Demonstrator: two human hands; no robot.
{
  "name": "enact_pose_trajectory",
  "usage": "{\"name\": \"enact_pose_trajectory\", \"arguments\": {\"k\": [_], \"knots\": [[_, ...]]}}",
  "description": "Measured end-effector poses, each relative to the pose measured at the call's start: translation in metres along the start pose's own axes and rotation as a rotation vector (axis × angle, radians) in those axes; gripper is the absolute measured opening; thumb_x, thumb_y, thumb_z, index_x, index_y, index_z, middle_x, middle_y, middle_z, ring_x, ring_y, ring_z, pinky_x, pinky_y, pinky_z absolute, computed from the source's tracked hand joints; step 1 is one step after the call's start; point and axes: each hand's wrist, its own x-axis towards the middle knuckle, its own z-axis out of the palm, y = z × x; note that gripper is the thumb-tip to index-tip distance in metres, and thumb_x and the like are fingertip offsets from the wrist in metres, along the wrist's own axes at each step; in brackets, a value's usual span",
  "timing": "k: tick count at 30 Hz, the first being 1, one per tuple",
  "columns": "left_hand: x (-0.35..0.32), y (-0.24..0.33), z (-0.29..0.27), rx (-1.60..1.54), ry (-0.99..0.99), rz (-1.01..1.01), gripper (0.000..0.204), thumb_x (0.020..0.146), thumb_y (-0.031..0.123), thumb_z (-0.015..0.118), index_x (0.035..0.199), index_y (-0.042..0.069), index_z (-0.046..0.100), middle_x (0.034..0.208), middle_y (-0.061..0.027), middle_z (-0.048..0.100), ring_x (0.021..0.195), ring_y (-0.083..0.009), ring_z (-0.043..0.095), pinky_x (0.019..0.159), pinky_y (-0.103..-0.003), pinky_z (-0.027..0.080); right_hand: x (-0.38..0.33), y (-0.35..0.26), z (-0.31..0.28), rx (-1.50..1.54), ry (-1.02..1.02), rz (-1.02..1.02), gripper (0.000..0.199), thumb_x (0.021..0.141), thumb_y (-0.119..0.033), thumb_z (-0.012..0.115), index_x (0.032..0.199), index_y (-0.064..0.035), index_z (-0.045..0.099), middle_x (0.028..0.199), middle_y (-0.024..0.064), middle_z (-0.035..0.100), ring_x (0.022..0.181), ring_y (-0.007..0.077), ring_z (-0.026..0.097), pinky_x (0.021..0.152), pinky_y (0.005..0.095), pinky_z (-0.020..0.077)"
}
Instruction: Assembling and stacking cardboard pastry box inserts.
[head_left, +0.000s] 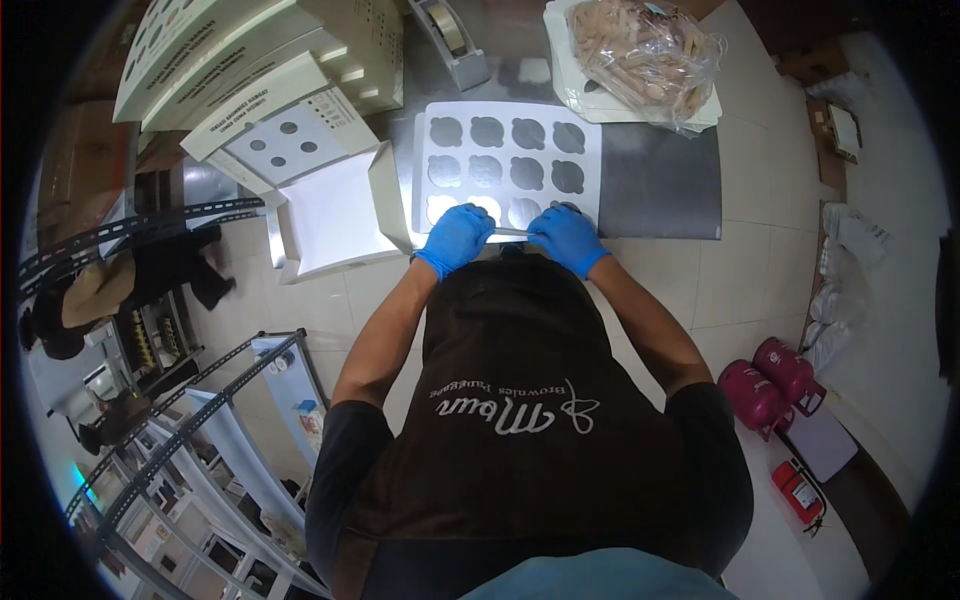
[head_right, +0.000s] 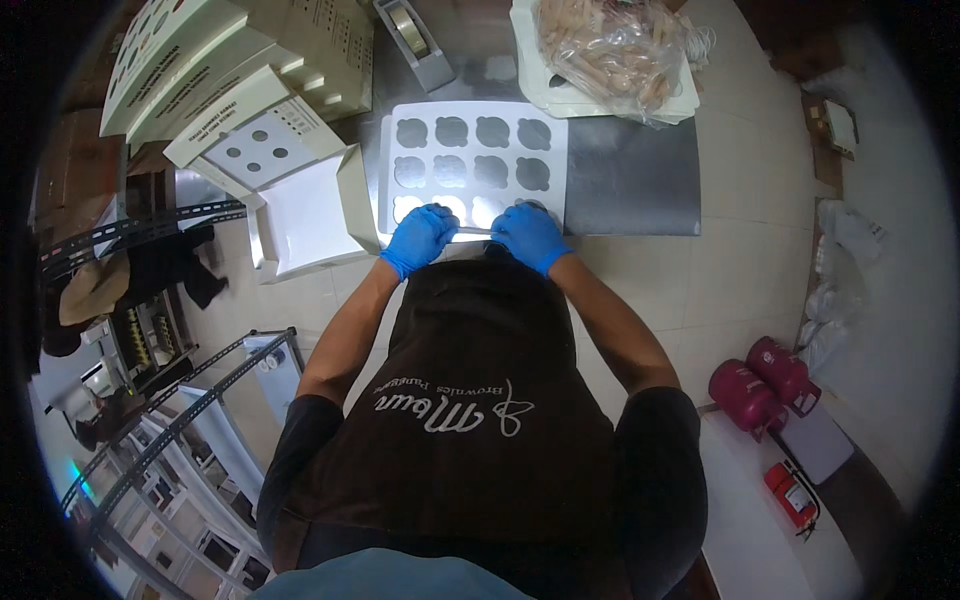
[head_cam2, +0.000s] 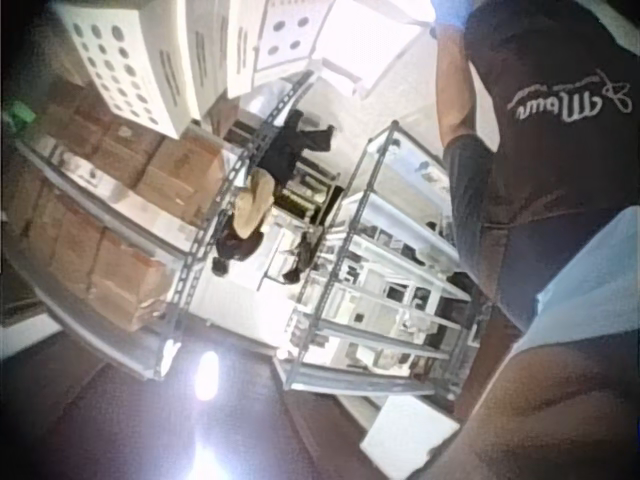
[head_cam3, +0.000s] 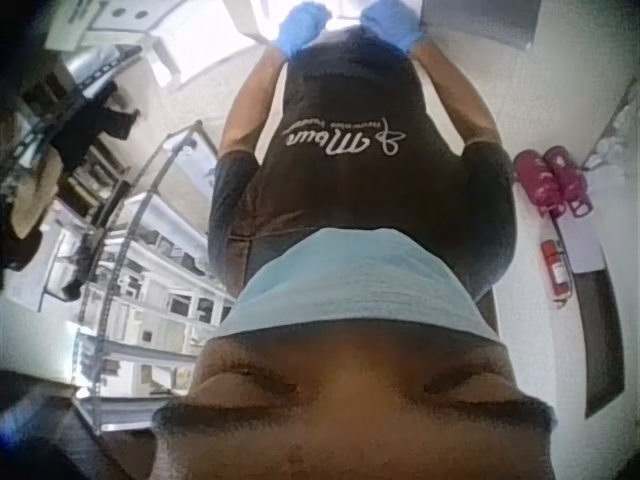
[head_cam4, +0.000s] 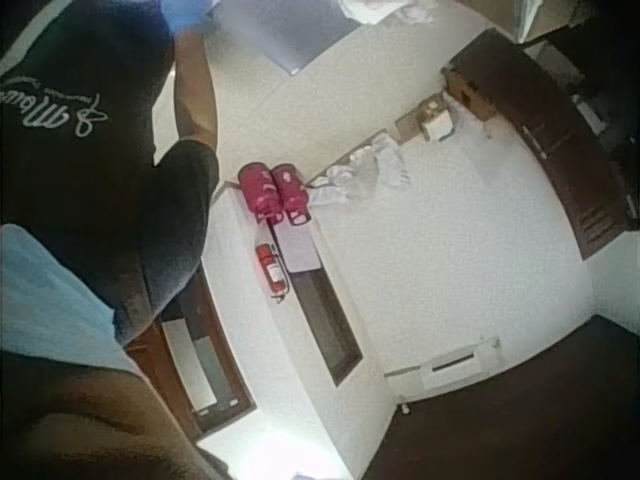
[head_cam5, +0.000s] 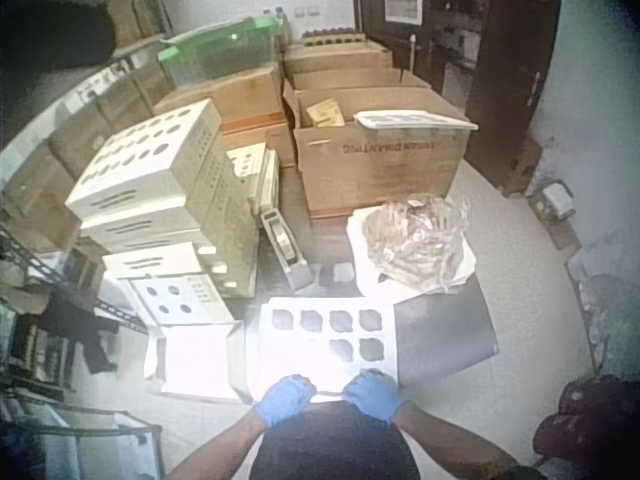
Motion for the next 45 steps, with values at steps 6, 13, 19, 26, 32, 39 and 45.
{"name": "enact_pose_trajectory", "arguments": {"k": [6, 13, 19, 26, 32, 39, 45], "knots": [[0.011, 0.012, 0.013, 0.217, 0.141, -0.087, 0.042, 0.081, 0.05, 0.058, 0.072, 0.009, 0.063, 0.071, -0.0061, 0.06, 0.071, -0.0226, 0.059, 0.077, -0.036, 0.04, 0.013, 0.006, -0.024, 0.398, -0.23, 0.241, 0.031, 0.076, -0.042, 0.066, 0.083, -0.0118, 0.066, 0.081, 0.0075, 0.062, 0.081, 0.0266, 0.06, 0.071, 0.0387, 0.0478], [0.023, -0.004, 0.006, 0.211, 0.042, -0.128, 0.046, 0.077, 0.053, 0.062, 0.062, 0.01, 0.063, 0.063, -0.0052, 0.058, 0.066, -0.0214, 0.057, 0.073, -0.035, 0.041, 0.019, 0.008, -0.009, 0.241, -0.008, 0.252, 0.04, 0.077, -0.046, 0.064, 0.097, -0.012, 0.064, 0.087, 0.0078, 0.063, 0.086, 0.0262, 0.06, 0.073, 0.0397, 0.0466], [0.023, -0.008, 0.0, 0.034, 0.371, -0.207, 0.051, 0.066, 0.049, 0.072, 0.096, 0.01, 0.06, 0.106, -0.0095, 0.052, 0.103, -0.0281, 0.046, 0.09, -0.041, 0.032, 0.019, 0.009, 0.0, 0.01, 0.305, 0.193, 0.062, 0.076, -0.051, 0.064, 0.121, -0.0096, 0.052, 0.127, 0.0158, 0.044, 0.122, 0.0342, 0.038, 0.099, 0.0493, 0.0301], [0.009, -0.012, 0.002, -0.488, 0.609, -0.35, 0.057, 0.066, 0.028, 0.076, 0.116, 0.01, 0.054, 0.119, -0.0156, 0.052, 0.111, -0.0352, 0.047, 0.096, -0.045, 0.036, -0.004, 0.009, 0.006, -0.041, 0.091, 0.2, 0.069, 0.079, -0.05, 0.061, 0.131, -0.0079, 0.044, 0.143, 0.019, 0.028, 0.135, 0.0377, 0.021, 0.108, 0.0512, 0.0191], [0.073, -0.036, -0.045, 0.082, 0.445, -0.212, 0.052, 0.073, 0.026, 0.071, 0.119, 0.01, 0.053, 0.128, -0.0183, 0.047, 0.119, -0.0361, 0.043, 0.099, -0.045, 0.034, 0.012, 0.016, -0.038, 0.106, 0.134, 0.226, 0.058, 0.076, -0.037, 0.067, 0.121, -0.0065, 0.048, 0.134, 0.0172, 0.039, 0.124, 0.0358, 0.035, 0.101, 0.0481, 0.0298], [0.101, -0.083, -0.05, 0.081, 0.118, -0.282, 0.047, 0.065, 0.026, 0.076, 0.107, 0.01, 0.062, 0.103, -0.014, 0.062, 0.098, -0.0338, 0.057, 0.088, -0.044, 0.044, 0.118, 0.07, -0.067, -0.148, 0.006, 0.105, 0.059, 0.074, -0.027, 0.07, 0.126, -0.0107, 0.047, 0.117, 0.0168, 0.053, 0.105, 0.0347, 0.052, 0.091, 0.0442, 0.0412], [0.102, -0.079, -0.01, -0.085, 0.342, -0.054, 0.019, 0.079, 0.012, 0.054, 0.094, 0.009, 0.065, 0.092, -0.0158, 0.063, 0.087, -0.0363, 0.06, 0.078, -0.042, 0.048, 0.099, 0.073, -0.06, -0.086, 0.074, 0.027, 0.029, 0.074, -0.02, 0.065, 0.099, -0.0072, 0.062, 0.093, 0.018, 0.06, 0.087, 0.0382, 0.056, 0.079, 0.0463, 0.044]]}}
